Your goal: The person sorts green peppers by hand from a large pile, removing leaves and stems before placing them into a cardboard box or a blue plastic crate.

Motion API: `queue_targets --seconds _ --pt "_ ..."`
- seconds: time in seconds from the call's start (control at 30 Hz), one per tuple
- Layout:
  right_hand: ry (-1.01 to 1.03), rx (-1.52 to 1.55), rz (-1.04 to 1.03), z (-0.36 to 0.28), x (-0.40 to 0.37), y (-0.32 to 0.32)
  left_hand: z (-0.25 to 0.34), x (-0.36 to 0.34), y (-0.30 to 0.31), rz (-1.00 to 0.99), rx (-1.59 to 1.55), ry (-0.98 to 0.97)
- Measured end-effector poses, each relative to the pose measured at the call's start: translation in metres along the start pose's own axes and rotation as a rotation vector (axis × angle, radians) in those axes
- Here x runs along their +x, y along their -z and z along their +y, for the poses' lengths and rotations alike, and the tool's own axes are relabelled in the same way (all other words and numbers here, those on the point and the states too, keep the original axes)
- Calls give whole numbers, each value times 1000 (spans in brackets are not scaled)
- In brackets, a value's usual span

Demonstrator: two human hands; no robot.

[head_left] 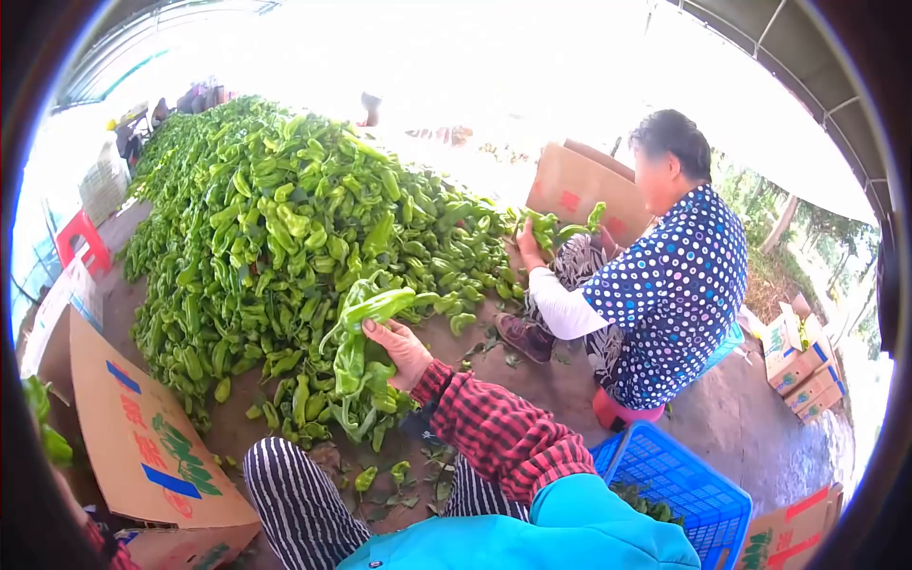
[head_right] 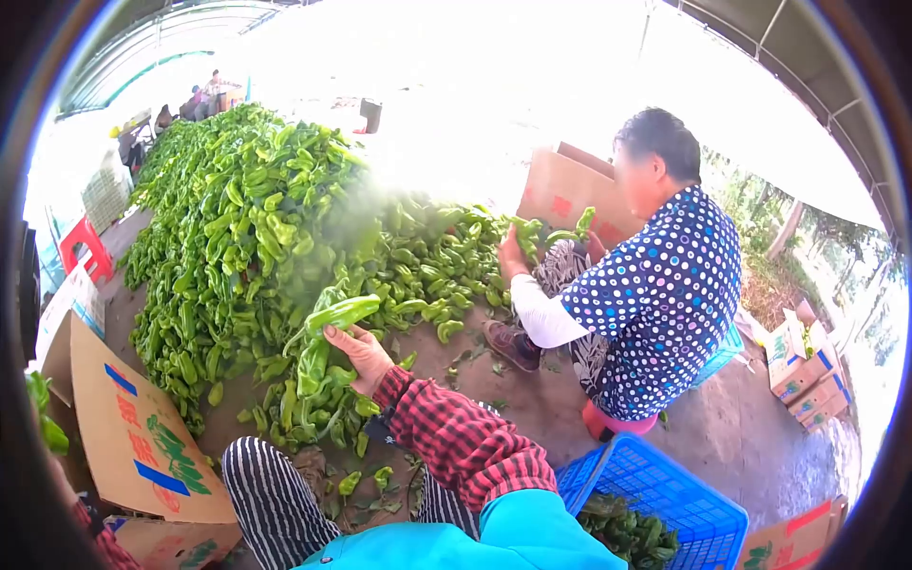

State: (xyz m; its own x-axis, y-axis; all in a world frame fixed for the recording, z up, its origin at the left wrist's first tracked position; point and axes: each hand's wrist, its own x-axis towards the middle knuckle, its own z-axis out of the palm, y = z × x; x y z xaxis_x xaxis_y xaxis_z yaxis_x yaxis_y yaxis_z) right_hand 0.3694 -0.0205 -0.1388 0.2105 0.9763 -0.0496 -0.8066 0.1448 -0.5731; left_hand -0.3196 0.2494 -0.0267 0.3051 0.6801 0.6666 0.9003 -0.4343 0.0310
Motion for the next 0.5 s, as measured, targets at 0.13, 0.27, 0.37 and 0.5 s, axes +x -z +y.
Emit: queue_targets --seconds 0.13,0.27,0.37,0.5 --pt "-45 -16 27 -5 -5 -6 22 -21 -27 -184 -570 364" --pt "1 2 6 -6 -7 -6 104 -21 -11 -143 194 180" --pt "21 10 -21 -8 -10 -9 145 -23 -11 -95 104 -30" --pt "25 16 12 -14 -14 -15 180 -28 -10 -178 189 7"
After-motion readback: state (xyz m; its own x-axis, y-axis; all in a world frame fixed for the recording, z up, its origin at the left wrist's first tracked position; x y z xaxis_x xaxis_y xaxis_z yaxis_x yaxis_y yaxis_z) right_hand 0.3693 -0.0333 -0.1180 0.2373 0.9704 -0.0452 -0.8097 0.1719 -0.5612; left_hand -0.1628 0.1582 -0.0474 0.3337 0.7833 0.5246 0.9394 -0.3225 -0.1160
